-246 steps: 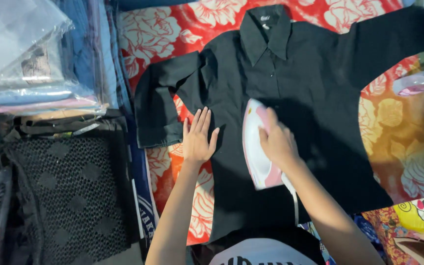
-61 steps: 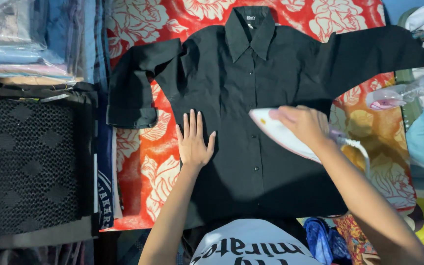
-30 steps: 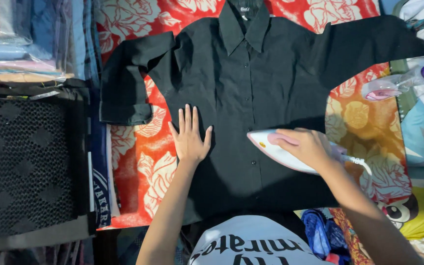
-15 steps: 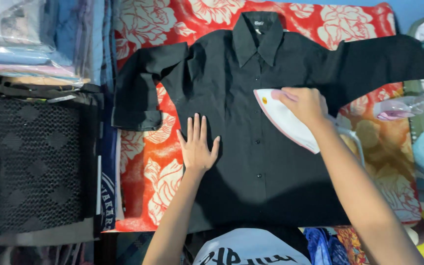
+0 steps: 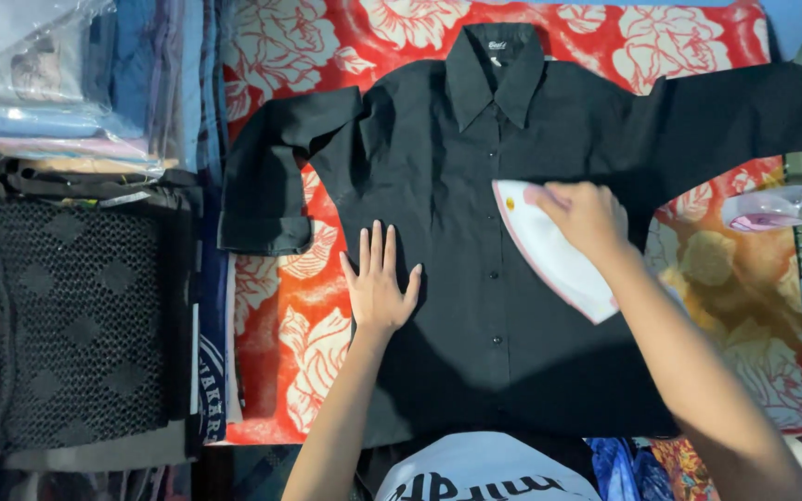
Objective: The person irons a black shirt laid out on a floral-patterned surface. They smooth the fabric with one hand while moving a pink iron over the sleeves and body. The shirt is flipped over, and the person sprays it with a bottle before continuing to iron the other side.
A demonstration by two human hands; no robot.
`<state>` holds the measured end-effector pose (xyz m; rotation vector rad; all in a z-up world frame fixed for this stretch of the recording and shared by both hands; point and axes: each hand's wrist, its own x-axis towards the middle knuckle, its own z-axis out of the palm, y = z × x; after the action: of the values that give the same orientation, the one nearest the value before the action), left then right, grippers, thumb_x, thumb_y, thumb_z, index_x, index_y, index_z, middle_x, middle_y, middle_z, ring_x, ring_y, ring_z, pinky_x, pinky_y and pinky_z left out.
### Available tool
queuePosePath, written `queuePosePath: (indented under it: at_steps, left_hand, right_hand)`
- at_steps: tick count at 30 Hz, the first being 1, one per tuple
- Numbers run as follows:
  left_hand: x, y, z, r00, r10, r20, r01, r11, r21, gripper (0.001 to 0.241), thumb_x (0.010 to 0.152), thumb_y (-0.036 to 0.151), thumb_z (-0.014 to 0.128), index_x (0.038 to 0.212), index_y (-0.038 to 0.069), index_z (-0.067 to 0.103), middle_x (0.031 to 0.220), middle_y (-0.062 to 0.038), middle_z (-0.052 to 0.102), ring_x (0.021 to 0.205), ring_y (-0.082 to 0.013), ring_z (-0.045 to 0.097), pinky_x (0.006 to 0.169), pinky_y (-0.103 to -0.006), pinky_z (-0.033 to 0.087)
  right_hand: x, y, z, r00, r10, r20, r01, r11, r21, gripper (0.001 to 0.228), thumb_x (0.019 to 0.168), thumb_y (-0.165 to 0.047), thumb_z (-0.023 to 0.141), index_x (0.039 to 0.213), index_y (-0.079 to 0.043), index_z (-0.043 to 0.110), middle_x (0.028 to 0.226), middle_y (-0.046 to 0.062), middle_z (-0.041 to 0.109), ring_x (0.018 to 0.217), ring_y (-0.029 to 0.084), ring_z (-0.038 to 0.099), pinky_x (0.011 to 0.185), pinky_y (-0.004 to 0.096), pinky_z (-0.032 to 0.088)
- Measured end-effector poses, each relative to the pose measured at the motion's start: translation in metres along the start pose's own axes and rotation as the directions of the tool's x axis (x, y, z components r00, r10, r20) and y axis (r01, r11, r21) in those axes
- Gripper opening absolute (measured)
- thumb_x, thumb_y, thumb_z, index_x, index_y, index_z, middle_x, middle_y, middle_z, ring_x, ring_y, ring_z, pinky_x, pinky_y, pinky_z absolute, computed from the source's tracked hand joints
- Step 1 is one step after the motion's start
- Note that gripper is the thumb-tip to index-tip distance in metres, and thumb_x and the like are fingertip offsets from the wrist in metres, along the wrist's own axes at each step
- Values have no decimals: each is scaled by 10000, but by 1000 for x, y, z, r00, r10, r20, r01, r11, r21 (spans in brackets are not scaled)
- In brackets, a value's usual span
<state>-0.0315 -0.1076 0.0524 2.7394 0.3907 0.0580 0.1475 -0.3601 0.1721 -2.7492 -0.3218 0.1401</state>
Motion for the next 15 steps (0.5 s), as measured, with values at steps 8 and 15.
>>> queuePosePath:
  at_steps: [8, 15]
  left_hand:
    - [1, 0, 3, 1000, 2, 27, -2, 1000, 15, 795, 958, 587, 424, 1611, 160, 276, 1690, -94, 225, 1563, -281, 175, 1192, -660, 135]
    - [2, -1, 8, 1000, 3, 28, -4, 999, 39, 796, 969, 590, 395, 1619, 154, 249, 1694, -102, 205, 1562, -297, 165, 1179, -671, 163]
  right_hand:
    - [-99, 89, 14, 987, 129, 100, -142, 981, 130, 430, 979, -339, 654, 1309, -72, 722, 1053, 272, 738, 1063, 457, 685, 852, 533, 551]
    - [-135, 78, 17, 976, 8, 219, -34, 993, 113, 545, 922, -255, 667, 1431, -69, 610, 1210, 276, 706, 1154, 454, 654, 949, 536, 546]
